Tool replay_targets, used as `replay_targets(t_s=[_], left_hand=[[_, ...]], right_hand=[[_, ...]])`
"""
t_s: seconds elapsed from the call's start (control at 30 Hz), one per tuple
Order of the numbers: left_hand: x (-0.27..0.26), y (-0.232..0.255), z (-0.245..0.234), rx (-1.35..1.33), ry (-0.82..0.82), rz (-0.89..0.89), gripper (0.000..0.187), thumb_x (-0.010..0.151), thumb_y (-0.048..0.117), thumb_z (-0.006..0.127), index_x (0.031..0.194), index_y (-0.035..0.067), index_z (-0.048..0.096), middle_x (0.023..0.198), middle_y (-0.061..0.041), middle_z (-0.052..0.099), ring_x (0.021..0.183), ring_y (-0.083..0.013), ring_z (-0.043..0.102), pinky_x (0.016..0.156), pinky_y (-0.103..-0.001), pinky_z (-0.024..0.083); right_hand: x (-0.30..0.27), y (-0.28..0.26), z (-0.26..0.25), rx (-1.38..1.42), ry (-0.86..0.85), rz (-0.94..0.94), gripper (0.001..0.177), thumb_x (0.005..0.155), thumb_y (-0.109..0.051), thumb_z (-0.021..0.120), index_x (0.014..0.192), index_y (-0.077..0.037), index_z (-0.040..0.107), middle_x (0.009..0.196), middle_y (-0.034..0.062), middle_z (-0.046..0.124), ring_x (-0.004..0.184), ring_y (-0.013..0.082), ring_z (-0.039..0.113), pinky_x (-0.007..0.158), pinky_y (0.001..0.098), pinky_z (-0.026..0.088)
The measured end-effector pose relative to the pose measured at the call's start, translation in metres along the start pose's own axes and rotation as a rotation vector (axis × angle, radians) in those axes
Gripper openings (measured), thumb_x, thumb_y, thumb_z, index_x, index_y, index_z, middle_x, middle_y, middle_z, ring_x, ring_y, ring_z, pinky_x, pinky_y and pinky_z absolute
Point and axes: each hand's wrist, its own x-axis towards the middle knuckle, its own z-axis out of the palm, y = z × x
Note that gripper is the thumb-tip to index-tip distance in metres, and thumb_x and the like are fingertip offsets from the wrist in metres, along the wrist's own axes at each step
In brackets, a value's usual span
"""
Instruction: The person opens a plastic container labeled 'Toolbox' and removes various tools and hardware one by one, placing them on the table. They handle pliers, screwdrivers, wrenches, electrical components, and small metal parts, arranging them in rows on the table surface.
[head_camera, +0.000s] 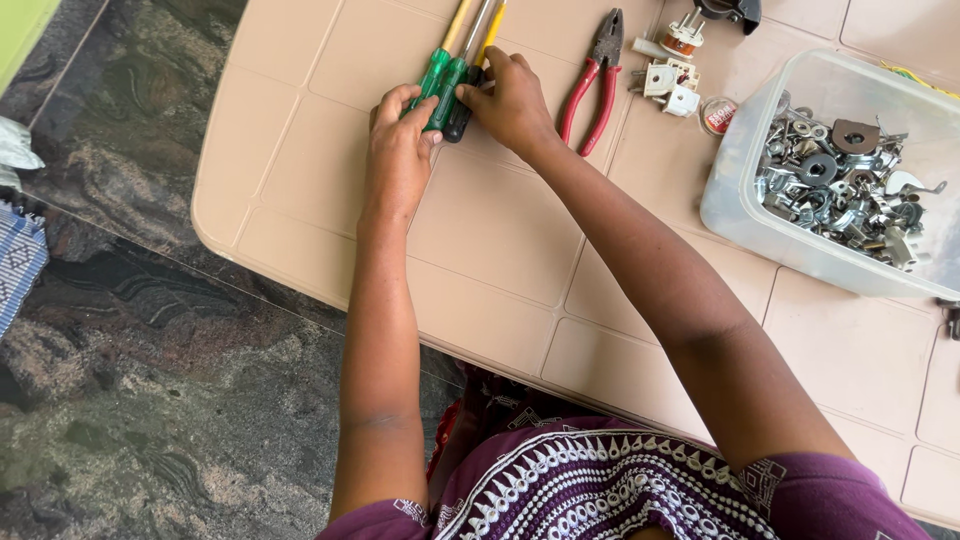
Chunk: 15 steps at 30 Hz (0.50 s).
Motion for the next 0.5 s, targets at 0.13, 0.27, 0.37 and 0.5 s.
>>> replay_targets(t_s=[0.13, 0.27, 0.37, 0.5], left_hand=[[-0.002, -0.005, 0.002, 0.002, 0.021, 0.032, 0.044, 0.089, -0.004, 0.072, 0.132, 0.004, 0.067, 0.143, -0.011, 0.053, 0.131, -0.0311, 0.053, 0.103, -0.037, 0.054], [-0.004, -0.006, -0.004, 0.013, 0.084, 0.163, 0.043, 0.088, 0.001, 0.078, 0.131, 0.003, 0.069, 0.141, -0.012, 0.056, 0.129, -0.0328, 0.054, 0.106, -0.043, 0.049], [-0.001, 0.009, -0.009, 0.076, 0.171, 0.253, 0.039, 0.091, 0.006, 0.081, 0.129, 0.004, 0.072, 0.137, -0.010, 0.059, 0.128, -0.0336, 0.053, 0.106, -0.045, 0.045], [0.005, 0.065, 0.006, 0.009, 0.123, 0.415, 0.030, 0.098, 0.006, 0.080, 0.127, 0.006, 0.074, 0.136, -0.007, 0.061, 0.129, -0.0309, 0.054, 0.110, -0.044, 0.045]], right_hand=[[-0.018, -0.015, -0.017, 0.006, -0.073, -0.035, 0.068, 0.092, -0.029, 0.079, 0.144, 0.000, 0.046, 0.128, 0.0208, 0.057, 0.107, 0.0288, 0.071, 0.090, 0.0380, 0.059], [-0.052, -0.024, -0.083, 0.000, -0.109, -0.193, 0.070, 0.096, -0.025, 0.080, 0.151, -0.004, 0.044, 0.139, 0.0197, 0.050, 0.113, 0.0301, 0.067, 0.089, 0.0369, 0.059], [-0.095, -0.015, -0.163, 0.043, -0.110, -0.300, 0.060, 0.101, -0.015, 0.076, 0.153, -0.007, 0.048, 0.142, 0.0157, 0.050, 0.117, 0.0275, 0.065, 0.088, 0.0334, 0.063], [-0.155, 0.012, -0.268, -0.077, 0.086, -0.297, 0.048, 0.105, -0.007, 0.074, 0.148, -0.004, 0.054, 0.147, 0.0163, 0.048, 0.125, 0.0279, 0.062, 0.088, 0.0331, 0.063]])
